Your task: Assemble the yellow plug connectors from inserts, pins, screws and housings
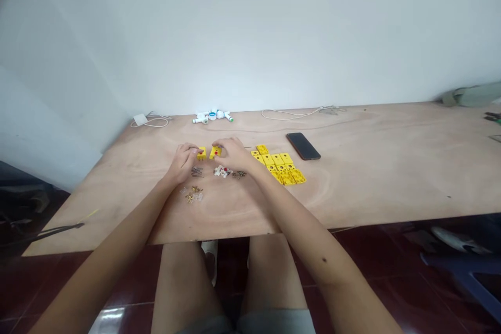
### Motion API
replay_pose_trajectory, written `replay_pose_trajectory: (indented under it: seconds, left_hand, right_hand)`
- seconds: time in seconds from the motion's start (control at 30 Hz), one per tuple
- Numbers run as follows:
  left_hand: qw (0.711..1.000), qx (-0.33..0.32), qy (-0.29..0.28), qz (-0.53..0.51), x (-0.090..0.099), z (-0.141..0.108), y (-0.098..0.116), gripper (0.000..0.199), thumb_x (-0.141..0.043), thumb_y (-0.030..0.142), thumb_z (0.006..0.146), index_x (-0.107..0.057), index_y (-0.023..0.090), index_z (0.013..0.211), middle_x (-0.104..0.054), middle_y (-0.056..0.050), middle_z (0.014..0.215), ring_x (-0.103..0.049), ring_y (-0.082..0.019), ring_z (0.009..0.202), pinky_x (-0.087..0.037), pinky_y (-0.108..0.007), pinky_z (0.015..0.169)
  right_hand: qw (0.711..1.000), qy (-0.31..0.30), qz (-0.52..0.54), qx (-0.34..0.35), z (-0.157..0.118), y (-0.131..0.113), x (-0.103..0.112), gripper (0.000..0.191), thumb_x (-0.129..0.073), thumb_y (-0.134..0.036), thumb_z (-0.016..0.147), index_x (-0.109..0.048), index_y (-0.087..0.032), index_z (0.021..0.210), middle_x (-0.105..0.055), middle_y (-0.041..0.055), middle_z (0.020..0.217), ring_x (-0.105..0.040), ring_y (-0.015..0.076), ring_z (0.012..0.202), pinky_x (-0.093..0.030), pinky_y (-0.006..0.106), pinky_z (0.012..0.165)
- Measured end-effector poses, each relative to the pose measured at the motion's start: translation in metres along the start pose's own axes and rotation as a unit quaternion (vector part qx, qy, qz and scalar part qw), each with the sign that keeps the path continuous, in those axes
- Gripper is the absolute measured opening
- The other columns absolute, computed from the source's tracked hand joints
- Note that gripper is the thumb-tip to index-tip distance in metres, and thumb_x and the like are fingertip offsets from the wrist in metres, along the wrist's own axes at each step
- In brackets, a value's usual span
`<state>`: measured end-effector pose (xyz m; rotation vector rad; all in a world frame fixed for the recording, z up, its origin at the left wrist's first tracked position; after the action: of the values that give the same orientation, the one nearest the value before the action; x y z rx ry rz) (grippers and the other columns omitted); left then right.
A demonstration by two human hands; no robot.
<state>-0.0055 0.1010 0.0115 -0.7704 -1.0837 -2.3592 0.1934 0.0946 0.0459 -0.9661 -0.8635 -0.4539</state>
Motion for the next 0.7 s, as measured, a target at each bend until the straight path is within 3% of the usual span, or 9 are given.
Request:
replay_pose_trajectory:
  seconds: [0.13, 0.3, 0.4, 0.7]
  left_hand:
    - [1.0, 0.002, -0.019, -0.007, -0.004, 0.001, -0.002, 0.055, -0.036, 0.048, 0.12, -0.081, 0.021, 0.103, -0.078, -0.013, 0.121, -0.07, -0.03, 0.118, -0.055, -0.05, 0.111]
    - [0.999, 0.008, -0.034, -0.018, -0.006, 0.002, -0.003, 0.054, -0.038, 0.05, 0.12, -0.076, 0.021, 0.096, -0.078, -0.012, 0.105, -0.074, -0.029, 0.103, -0.058, -0.047, 0.098]
    - [0.999, 0.009, -0.032, -0.02, -0.007, 0.004, -0.004, 0.054, -0.039, 0.051, 0.119, -0.075, 0.022, 0.092, -0.078, -0.013, 0.103, -0.074, -0.03, 0.102, -0.059, -0.047, 0.097]
    - [1.0, 0.014, -0.021, -0.015, -0.005, 0.005, -0.004, 0.056, -0.04, 0.053, 0.119, -0.076, 0.023, 0.087, -0.081, -0.013, 0.1, -0.076, -0.03, 0.1, -0.06, -0.046, 0.094]
  right_hand:
    - [0.998, -0.049, -0.024, 0.008, 0.033, 0.008, -0.024, 0.044, -0.074, -0.024, 0.095, -0.08, -0.013, 0.137, -0.082, 0.0133, 0.141, -0.068, 0.0399, 0.135, -0.053, 0.052, 0.119]
    - [0.996, -0.069, -0.042, 0.027, 0.038, 0.017, -0.047, 0.04, -0.07, -0.019, 0.098, -0.08, -0.015, 0.137, -0.082, 0.0145, 0.14, -0.07, 0.0349, 0.134, -0.047, 0.051, 0.124]
    - [0.996, -0.062, -0.05, 0.044, 0.035, 0.02, -0.049, 0.041, -0.068, -0.015, 0.098, -0.08, -0.017, 0.136, -0.079, 0.0162, 0.142, -0.067, 0.0334, 0.138, -0.043, 0.05, 0.126]
    - [0.996, -0.031, -0.059, 0.059, 0.031, 0.019, -0.048, 0.032, -0.062, -0.013, 0.101, -0.081, -0.018, 0.126, -0.078, 0.0164, 0.135, -0.067, 0.0319, 0.128, -0.044, 0.049, 0.119]
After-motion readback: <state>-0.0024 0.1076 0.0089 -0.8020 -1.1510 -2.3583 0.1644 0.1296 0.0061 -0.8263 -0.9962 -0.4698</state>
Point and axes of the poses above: each hand's wrist, its own z-axis towards the middle knuckle, its own x-axis out of the back of the hand, y = z × x, the point moved 8 cm from there along z, towards the middle knuckle
